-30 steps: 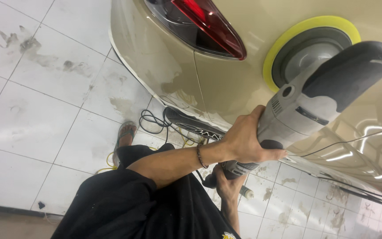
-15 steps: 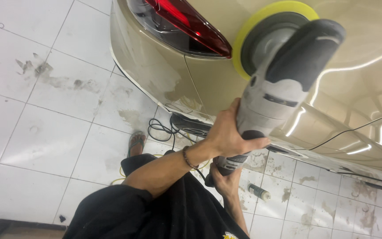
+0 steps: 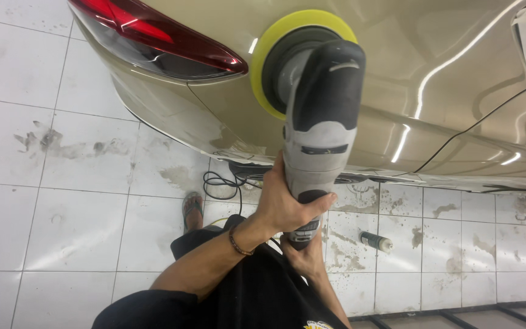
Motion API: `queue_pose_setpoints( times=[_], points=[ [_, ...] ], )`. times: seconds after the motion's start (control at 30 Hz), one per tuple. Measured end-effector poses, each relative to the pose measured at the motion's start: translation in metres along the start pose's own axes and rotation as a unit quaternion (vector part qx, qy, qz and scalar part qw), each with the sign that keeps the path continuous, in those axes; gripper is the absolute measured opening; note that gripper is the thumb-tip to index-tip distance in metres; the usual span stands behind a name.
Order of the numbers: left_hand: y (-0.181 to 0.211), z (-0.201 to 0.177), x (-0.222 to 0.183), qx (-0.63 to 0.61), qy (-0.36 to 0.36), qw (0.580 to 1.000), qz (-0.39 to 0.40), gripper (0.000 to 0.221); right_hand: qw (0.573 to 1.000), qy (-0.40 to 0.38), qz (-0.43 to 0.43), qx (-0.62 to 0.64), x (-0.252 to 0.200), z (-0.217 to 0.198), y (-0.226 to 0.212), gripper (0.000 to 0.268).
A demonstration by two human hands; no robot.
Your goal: The person uses a dual-action polisher with a yellow pad to polish the rear bumper and quarter panel of a beige car. The person moves the polisher in circular and sweeping motions across the painted surface, working around the taillight and near the wheel arch.
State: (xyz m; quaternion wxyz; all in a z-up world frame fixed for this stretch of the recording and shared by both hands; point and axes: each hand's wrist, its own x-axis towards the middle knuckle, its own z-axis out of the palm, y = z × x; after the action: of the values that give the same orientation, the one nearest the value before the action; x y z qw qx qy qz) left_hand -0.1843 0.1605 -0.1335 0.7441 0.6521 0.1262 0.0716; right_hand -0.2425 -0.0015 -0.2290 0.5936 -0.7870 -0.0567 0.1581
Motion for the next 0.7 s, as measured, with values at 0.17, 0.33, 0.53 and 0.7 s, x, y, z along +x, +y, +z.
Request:
queue_pose_setpoints(
  times=[0.17, 0.33, 0.53, 0.7],
  points=[
    [0.009, 0.036, -0.003, 0.039, -0.074, 0.994, -0.076, 0.099, 0.997, 0.071, 0.013, 0.014, -0.008, -0.029, 0.018, 0.031],
    [0.008, 0.07, -0.002, 0.053, -0.101, 0.993, -0.041, 0.094, 0.993, 0.109, 0.039, 0.009, -0.012, -0.048, 0.02, 0.012],
    [0.005, 0.109, -0.001, 0.12, -0.153, 0.98, -0.04, 0.097, 0.985, 0.169, 0.028, -0.003, -0.02, -0.072, 0.05, 0.027],
    [0.012, 0.121, 0.001, 0.156, -0.192, 0.968, -0.034, 0.096, 0.978, 0.194, 0.009, 0.074, -0.02, -0.067, 0.057, 0.039]
  ],
)
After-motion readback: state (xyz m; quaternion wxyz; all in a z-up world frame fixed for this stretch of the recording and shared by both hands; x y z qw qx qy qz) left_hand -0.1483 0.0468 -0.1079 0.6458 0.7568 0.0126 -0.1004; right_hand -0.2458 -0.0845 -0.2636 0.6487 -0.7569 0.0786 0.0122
